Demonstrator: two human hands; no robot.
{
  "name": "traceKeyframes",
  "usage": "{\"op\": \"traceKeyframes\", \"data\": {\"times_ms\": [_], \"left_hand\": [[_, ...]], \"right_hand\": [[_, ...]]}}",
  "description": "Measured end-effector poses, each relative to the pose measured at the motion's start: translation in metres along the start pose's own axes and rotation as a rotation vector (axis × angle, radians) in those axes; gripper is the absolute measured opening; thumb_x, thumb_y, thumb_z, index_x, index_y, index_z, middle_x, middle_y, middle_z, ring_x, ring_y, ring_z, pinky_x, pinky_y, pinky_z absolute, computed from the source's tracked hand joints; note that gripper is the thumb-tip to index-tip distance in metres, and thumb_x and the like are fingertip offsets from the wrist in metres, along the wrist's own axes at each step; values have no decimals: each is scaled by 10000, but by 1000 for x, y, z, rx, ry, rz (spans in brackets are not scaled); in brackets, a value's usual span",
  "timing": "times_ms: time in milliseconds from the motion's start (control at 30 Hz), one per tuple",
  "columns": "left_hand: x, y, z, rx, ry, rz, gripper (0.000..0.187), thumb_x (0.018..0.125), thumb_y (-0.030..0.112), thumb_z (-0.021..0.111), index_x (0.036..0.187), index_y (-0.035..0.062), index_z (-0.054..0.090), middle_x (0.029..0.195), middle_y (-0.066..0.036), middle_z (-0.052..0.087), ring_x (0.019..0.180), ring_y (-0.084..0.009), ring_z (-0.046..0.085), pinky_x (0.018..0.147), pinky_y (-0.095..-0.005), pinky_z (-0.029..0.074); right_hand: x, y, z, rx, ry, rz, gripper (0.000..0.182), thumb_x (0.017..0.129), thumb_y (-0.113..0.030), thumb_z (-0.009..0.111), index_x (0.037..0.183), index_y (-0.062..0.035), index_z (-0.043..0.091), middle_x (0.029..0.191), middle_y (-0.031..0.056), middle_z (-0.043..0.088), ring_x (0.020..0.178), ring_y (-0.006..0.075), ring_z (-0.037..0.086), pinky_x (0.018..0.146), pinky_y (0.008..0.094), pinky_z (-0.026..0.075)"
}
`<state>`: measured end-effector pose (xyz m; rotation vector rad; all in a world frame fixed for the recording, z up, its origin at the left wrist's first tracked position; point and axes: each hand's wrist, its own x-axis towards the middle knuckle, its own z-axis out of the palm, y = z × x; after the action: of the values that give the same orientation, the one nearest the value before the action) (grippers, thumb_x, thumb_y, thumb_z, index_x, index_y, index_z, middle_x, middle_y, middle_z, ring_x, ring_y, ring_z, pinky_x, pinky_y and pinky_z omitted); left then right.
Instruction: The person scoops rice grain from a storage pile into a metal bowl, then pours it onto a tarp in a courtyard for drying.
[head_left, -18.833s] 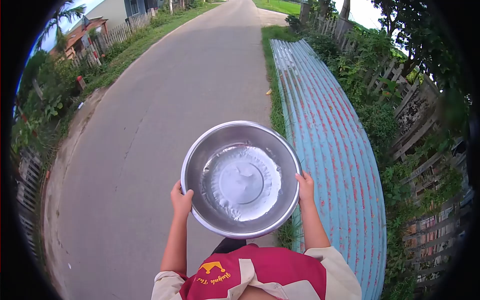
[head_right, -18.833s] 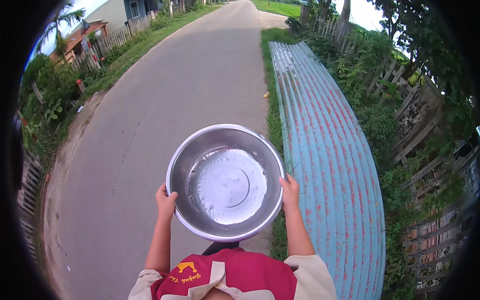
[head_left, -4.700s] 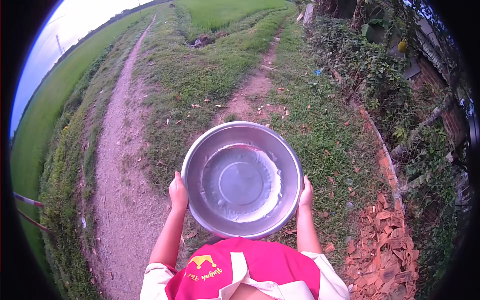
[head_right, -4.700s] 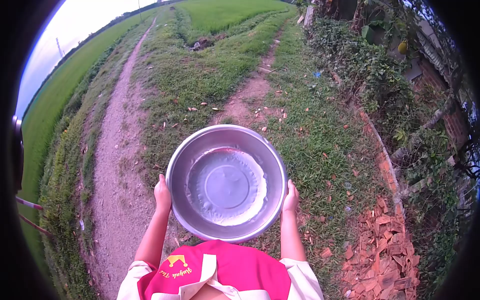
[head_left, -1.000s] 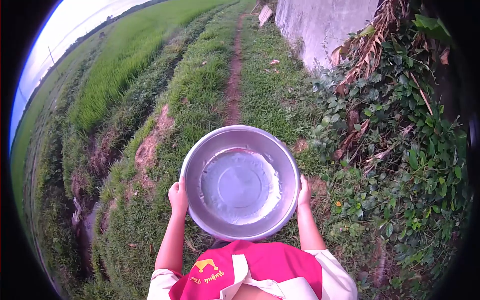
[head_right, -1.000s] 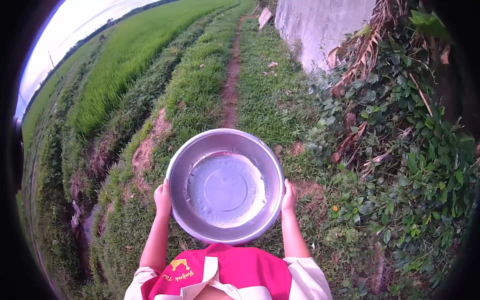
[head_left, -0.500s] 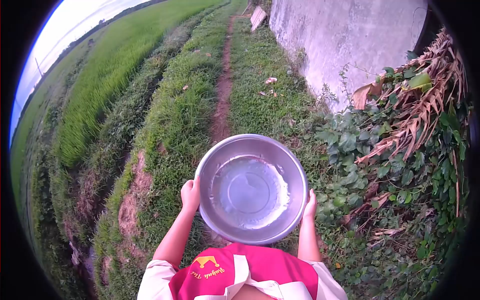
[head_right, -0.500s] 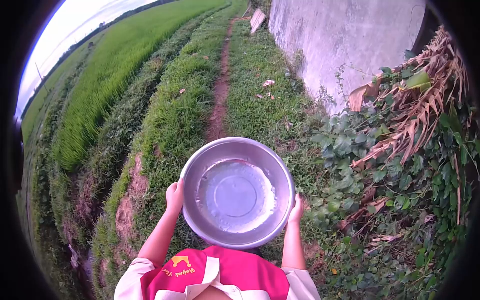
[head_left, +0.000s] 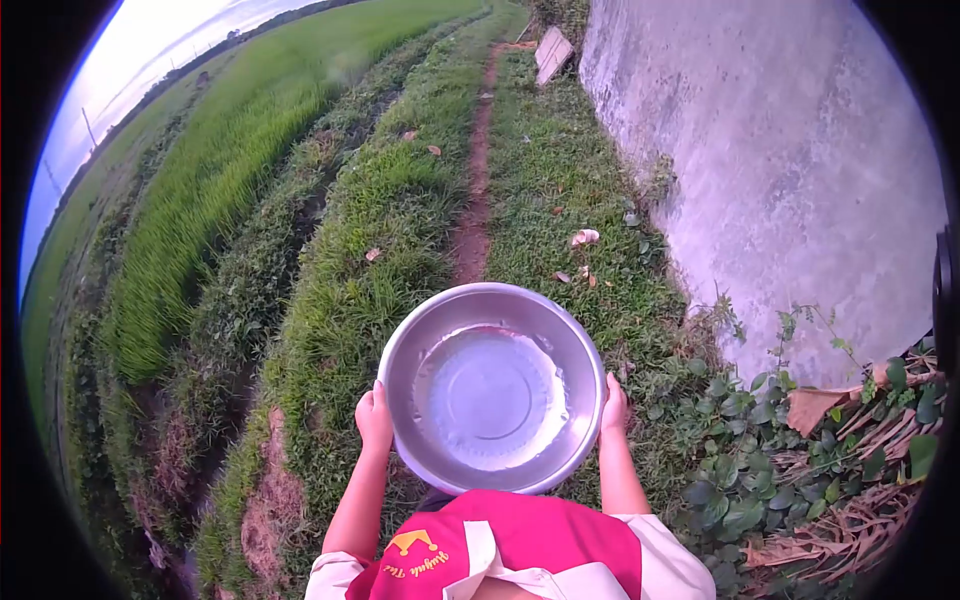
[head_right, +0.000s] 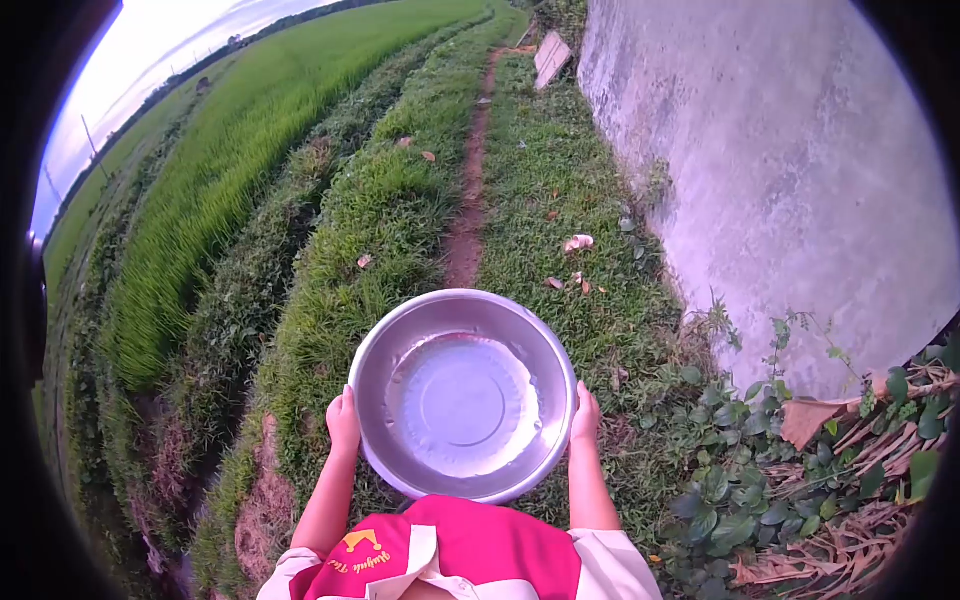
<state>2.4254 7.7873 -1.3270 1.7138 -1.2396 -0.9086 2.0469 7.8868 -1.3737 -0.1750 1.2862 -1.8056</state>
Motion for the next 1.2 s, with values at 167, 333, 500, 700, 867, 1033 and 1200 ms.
{"op": "traceKeyframes", "data": {"times_ms": [167, 333, 500, 700, 867, 1033, 1200], "left_hand": [[162, 96, 90, -14, -82, -13, 464, 876, 351, 402, 735, -57, 572, 628, -116, 569, 580, -175, 519, 587, -325, 408], [345, 152, 235, 69, -97, 106, 470, 863, 373, 423, 729, -55, 561, 598, -128, 543, 578, -192, 510, 587, -340, 396], [511, 201, 360, 28, -109, 95, 477, 868, 361, 413, 728, -71, 558, 629, -133, 561, 604, -189, 515, 603, -331, 400], [712, 289, 451, 7, -75, 69, 473, 884, 333, 390, 689, -70, 543, 591, -121, 542, 552, -179, 495, 556, -337, 386], [894, 301, 539, 1, 36, 42, 471, 880, 333, 399, 683, -69, 543, 581, -90, 538, 560, -149, 486, 549, -329, 386], [1073, 372, 634, -21, 0, -3, 479, 869, 356, 407, 708, -64, 572, 601, -125, 561, 564, -193, 523, 568, -345, 401], [1249, 424, 747, 107, -98, 70, 462, 863, 346, 421, 697, -59, 566, 606, -142, 559, 561, -204, 521, 568, -346, 398]], "right_hand": [[149, -61, 99, -44, 26, 29, 339, 853, -319, 453, 909, -9, 580, 849, 62, 594, 772, 138, 542, 697, 263, 427], [333, -91, 180, 99, 10, 1, 409, 873, -367, 374, 992, -21, 558, 923, 79, 590, 827, 170, 548, 751, 284, 433], [566, -83, 231, 136, 58, -58, 399, 871, -326, 406, 978, 24, 563, 919, 102, 597, 790, 170, 577, 711, 265, 454], [782, -138, 377, -5, -22, -23, 335, 863, -333, 422, 932, -37, 562, 861, 53, 595, 775, 153, 548, 718, 267, 426], [971, -141, 510, -4, -122, 23, 326, 846, -295, 477, 939, 0, 582, 885, 64, 592, 776, 133, 541, 700, 238, 426], [1139, -151, 603, -23, 16, 22, 300, 850, -265, 466, 914, 3, 584, 861, 76, 593, 765, 151, 546, 706, 264, 426], [1296, -187, 676, 22, 68, 8, 305, 857, -274, 458, 888, 6, 576, 835, 69, 590, 734, 148, 552, 670, 261, 438]]}}
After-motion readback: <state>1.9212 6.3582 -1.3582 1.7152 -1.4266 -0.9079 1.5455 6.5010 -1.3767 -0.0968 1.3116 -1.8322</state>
